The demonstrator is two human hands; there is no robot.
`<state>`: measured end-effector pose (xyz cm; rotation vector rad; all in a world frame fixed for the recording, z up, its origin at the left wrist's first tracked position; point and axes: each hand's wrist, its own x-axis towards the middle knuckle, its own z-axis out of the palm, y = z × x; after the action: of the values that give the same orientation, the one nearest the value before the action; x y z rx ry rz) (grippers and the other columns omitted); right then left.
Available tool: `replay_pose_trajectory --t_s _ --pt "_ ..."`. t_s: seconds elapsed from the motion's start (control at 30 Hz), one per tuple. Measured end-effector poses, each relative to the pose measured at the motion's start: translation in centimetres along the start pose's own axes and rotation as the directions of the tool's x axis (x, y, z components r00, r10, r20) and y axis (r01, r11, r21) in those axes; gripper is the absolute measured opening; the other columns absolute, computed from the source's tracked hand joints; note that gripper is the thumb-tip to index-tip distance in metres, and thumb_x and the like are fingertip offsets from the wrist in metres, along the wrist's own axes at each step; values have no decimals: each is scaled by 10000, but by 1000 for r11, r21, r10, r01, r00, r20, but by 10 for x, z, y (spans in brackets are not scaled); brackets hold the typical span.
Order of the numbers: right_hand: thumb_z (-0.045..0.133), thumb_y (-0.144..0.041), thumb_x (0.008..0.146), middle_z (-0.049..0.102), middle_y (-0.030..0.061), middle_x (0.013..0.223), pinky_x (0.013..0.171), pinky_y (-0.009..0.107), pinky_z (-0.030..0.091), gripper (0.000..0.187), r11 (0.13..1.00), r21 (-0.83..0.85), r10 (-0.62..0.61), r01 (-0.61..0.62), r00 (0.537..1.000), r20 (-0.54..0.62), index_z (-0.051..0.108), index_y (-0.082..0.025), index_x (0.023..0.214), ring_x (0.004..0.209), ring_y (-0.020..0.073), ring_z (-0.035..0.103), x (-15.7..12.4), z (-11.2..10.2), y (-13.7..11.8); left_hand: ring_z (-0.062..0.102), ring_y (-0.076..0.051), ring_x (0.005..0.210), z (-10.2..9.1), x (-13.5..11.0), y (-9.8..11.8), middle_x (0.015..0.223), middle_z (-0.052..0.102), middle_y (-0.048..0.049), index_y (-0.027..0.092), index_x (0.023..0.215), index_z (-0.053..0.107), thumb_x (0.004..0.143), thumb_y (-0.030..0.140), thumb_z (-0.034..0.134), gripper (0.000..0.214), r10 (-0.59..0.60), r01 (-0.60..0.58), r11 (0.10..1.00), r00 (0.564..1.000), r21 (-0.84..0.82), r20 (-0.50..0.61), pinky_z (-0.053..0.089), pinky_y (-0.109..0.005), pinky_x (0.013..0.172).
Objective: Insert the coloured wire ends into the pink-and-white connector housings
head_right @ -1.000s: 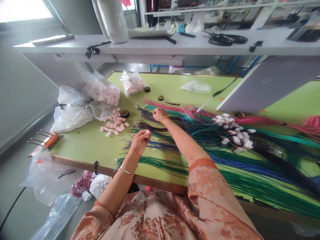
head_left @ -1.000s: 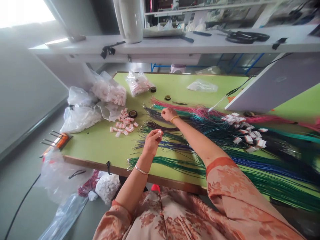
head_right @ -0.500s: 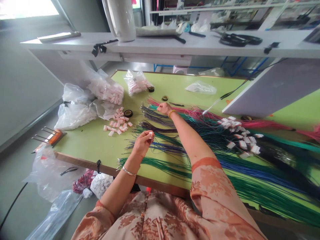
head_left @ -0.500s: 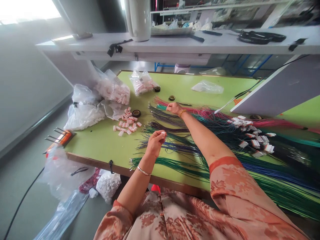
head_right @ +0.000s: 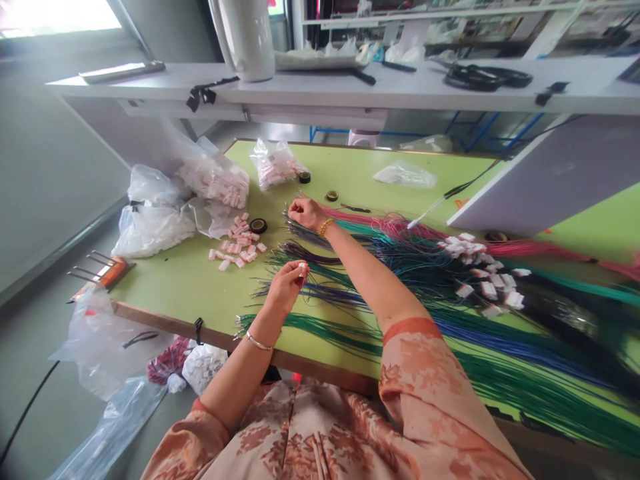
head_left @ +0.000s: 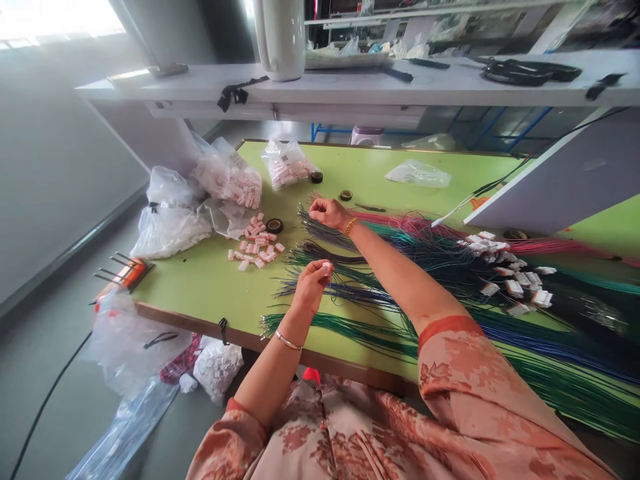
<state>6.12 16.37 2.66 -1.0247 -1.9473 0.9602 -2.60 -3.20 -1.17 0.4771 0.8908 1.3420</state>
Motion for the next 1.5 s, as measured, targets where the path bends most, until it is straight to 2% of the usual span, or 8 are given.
replay_pose_trajectory --t_s 0.13,0.4,0.57,0.77,0.9,1.1,1.37,1.5 --pt "592 -308 699 601 0 668 611 239 393 166 997 11 -74 74 997 15 610 -144 717 617 105 488 -23 1 -11 533 -69 658 -1 1 0 772 650 -9 150 805 668 591 240 843 290 21 -23 997 1000 -73 -23 392 -212 612" --pt "547 -308 744 588 0 629 559 228 348 191 996 -21 -85 87 992 97 620 -135 708 578 96 452 -96 -8 -20 538 -66 665 -2 7 1 803 649 -3 169 842 655 643 207 842 275 62 -72 986 995 -148 -74 425 -206 616" --pt "552 -293 763 568 -16 607 537 219 330 177 996 -54 -58 70 980 192 620 -137 710 550 87 434 -121 -10 -18 554 -63 667 -4 11 -1 804 653 4 178 854 644 683 184 818 244 59 -73 984 994 -161 -92 442 -198 632" --pt "551 -282 771 582 -15 596 538 216 322 181 986 -134 -68 99 974 217 637 -135 711 537 84 447 -128 -9 -15 570 -60 676 -4 12 -1 793 648 14 176 866 648 702 125 786 220 34 -50 981 996 -185 -86 455 -197 682" --pt "566 -277 760 594 -12 598 543 213 312 172 976 -189 -65 107 974 216 650 -134 713 538 82 448 -128 -9 -15 583 -65 701 -5 13 -2 797 650 13 178 868 644 708 144 793 221 44 -58 984 996 -168 -82 467 -200 712" --pt "569 -281 754 602 -11 607 549 214 316 167 978 -183 -62 101 976 209 645 -139 708 547 87 457 -128 -9 -14 584 -70 711 -3 12 -3 791 655 13 187 846 651 669 194 830 251 100 -109 987 992 -120 -83 464 -199 703" --pt "559 -253 763 603 -9 620 557 222 323 126 963 -229 -101 142 978 181 620 -158 707 546 95 457 -132 -1 -13 518 -61 642 -1 13 -6 758 644 18 183 830 681 637 244 831 252 204 -195 979 963 67 -177 374 -209 615" --pt "546 -219 774 625 29 681 595 241 337 104 934 -313 -145 173 983 111 606 -166 708 597 119 472 -138 11 -10 511 -70 627 -3 16 -8 715 633 17 167 807 679 616 245 831 256 200 -169 974 954 148 -225 358 -219 598"
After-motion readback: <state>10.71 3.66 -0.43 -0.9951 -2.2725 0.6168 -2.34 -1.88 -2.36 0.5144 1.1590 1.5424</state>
